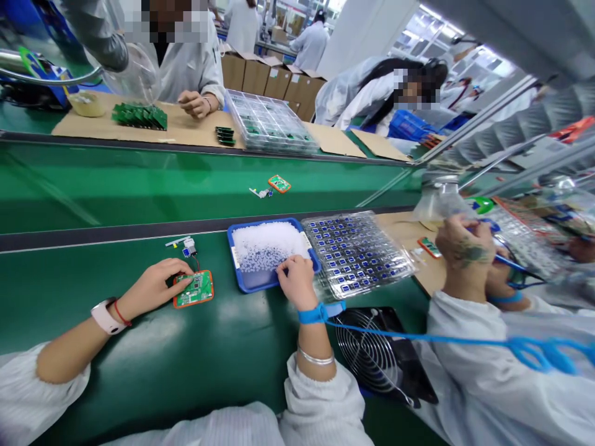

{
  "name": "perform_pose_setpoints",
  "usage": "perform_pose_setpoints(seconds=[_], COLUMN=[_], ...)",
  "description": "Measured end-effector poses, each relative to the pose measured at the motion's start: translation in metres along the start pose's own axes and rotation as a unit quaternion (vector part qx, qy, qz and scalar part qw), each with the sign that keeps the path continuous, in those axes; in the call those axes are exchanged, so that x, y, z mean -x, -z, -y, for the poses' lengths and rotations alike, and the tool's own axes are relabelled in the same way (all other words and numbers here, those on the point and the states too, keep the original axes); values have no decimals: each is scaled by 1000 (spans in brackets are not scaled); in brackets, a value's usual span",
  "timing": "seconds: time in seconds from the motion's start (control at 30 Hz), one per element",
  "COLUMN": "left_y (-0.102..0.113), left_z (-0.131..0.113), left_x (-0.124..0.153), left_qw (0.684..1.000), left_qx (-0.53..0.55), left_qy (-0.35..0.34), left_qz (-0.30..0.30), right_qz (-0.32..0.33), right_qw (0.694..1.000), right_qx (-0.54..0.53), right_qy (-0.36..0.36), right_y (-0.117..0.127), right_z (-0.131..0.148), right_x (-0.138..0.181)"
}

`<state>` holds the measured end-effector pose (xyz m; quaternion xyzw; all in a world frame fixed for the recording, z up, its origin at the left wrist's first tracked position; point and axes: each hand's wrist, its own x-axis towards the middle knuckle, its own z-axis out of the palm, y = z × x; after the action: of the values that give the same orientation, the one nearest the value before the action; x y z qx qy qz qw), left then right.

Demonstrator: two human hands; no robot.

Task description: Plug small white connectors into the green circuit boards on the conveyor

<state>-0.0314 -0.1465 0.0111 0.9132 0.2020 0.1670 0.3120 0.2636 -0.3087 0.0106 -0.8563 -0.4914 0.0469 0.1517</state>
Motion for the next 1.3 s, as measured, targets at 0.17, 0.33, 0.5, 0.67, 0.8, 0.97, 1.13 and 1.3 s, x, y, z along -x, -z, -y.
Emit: perform_pose_setpoints(seconds=[0.17,0.33,0.5,0.67,0.8,0.97,1.13,1.3], left_y=[-1,-2,-4,-4,-7,-14,-16,-17], left_z=[1,1,1,1,-2,-12,-17,-12], left_x=[0,0,0,0,0,0,2,2], left_qw=[1000,1000,1000,999,999,992,987,988], left_qx=[3,7,12,18,28,81,104,93], left_qy=[4,7,2,0,11,21,39,38], left_qz=[5,-4,-16,-26,-45,-95,-113,-119], right_qz=[27,15,31,32,-36,0,21,62], right_qw=[999,999,998,998,979,922,907,909], right_qx=[16,31,56,26,-144,-310,-354,-328], right_qy=[13,30,21,48,143,234,229,248], right_y=[-1,0,2,10,8,-29,-57,-60], right_z=[-2,1,1,8,58,130,139,132], right_x=[0,0,0,-4,3,23,20,10])
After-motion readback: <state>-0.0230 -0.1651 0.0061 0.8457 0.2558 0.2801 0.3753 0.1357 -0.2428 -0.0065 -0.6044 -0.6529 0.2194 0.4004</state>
